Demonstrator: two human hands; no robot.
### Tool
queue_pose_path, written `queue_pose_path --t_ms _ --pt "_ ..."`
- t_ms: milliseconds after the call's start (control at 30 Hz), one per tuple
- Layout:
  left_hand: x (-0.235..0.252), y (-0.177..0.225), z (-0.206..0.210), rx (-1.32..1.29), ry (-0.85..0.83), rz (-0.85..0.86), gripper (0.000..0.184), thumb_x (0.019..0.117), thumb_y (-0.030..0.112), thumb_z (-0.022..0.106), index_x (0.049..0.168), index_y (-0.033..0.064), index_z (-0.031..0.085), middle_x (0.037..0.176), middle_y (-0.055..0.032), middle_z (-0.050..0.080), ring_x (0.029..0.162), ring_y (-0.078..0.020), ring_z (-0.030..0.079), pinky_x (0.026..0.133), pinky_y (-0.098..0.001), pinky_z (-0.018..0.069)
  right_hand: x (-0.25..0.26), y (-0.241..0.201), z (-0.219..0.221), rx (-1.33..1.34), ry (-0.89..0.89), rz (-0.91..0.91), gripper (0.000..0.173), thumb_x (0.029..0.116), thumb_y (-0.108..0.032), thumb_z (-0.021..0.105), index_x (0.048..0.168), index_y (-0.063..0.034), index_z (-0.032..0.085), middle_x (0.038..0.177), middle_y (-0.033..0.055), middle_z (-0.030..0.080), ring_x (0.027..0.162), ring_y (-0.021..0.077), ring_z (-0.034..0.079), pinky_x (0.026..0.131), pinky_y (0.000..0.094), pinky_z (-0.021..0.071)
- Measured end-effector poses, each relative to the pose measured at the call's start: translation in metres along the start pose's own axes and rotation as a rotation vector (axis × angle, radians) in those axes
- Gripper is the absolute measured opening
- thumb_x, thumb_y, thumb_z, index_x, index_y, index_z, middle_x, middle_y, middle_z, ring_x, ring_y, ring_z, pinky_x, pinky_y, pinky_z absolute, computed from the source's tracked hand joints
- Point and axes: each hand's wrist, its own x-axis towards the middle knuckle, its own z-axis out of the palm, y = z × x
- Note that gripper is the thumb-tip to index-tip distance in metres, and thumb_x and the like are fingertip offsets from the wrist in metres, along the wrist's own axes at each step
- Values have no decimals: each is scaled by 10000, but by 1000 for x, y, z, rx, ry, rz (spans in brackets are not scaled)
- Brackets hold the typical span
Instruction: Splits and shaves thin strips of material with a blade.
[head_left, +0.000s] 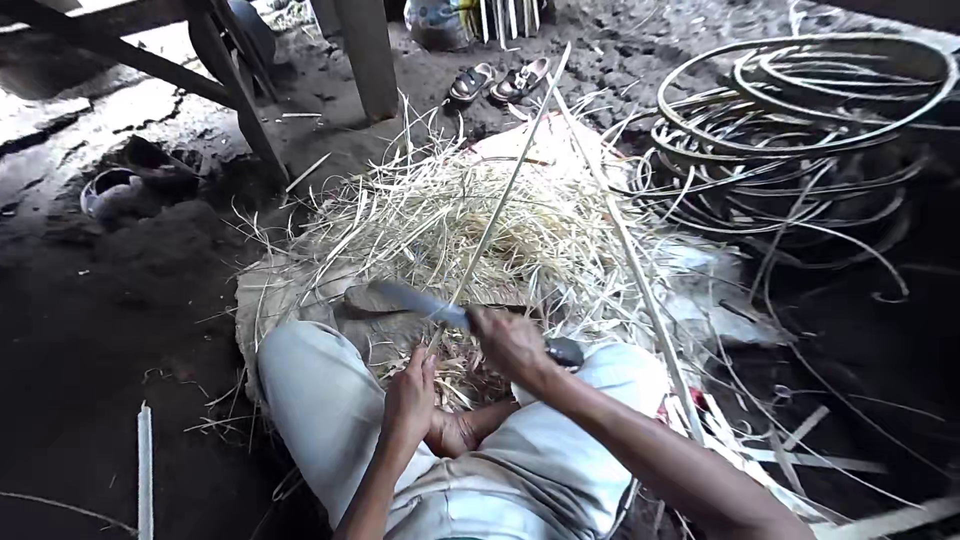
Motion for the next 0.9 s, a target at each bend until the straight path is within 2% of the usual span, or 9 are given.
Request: queue_pose_path --t_ms 67,200,333,467,600,700,767,833,900 --pt "2 0 2 -45 14 27 407 1126 256 361 1372 0 561 818 -154 623 737 -275 611 782 -462 523 -9 -1 4 12 25 -97 338 1029 -23 477 1344 22 593 1081 300 684 988 506 683 800 627 533" --pt "-6 -6 1 -75 10 14 402 1127 262 358 1367 19 570 739 -76 557 643 -199 542 693 -388 500 4 9 -1 69 36 65 291 1048 -56 477 1310 4 588 1056 286 684 957 498 683 781 639 525" --pt "-13 -10 0 -47 45 7 397 1123 253 375 1352 -6 570 758 -114 588 677 -235 578 726 -424 514 -14 0 11 -14 79 -153 335 1021 -3 493 1340 32 589 1091 303 688 991 499 692 809 616 547" --pt "-33 -30 1 -75 30 32 389 1117 250 385 1335 4 593 724 -74 568 625 -187 548 656 -380 500 15 22 -7 31 107 100 242 1013 -11 540 1245 13 604 1008 283 683 912 506 683 735 639 530" --pt "-43 -42 0 -89 33 7 378 1116 236 387 1324 -3 593 708 -69 552 600 -173 523 630 -364 485 3 8 -1 -6 -29 -30 336 1054 -34 452 1369 23 554 1171 296 659 1073 493 656 876 612 511" --pt "-81 -66 -2 -95 35 19 370 1100 193 392 1313 -17 611 675 -50 544 560 -144 500 581 -343 473 26 36 -12 41 49 115 261 1055 -54 479 1287 -4 590 1039 287 688 958 511 679 771 654 521" --pt "-103 -85 -2 -109 22 66 367 1081 133 386 1304 -55 609 661 -42 546 548 -117 492 570 -307 467 40 52 -26 79 65 233 306 1068 -96 449 1348 -45 565 1013 295 693 947 531 678 770 679 501" --pt "-114 -103 -2 -114 -3 102 373 1075 115 386 1323 -73 592 670 -33 571 541 -85 493 554 -263 457 45 61 -22 195 97 213 387 1092 -174 433 1458 -113 541 1005 285 704 931 510 685 783 680 500" --pt "-116 -109 -17 -6 -96 102 378 1079 147 423 1345 -57 599 810 -104 662 632 -161 596 619 -331 529 42 61 -16 438 103 151 364 1097 -200 462 1424 -90 576 965 257 686 863 437 676 789 630 506"
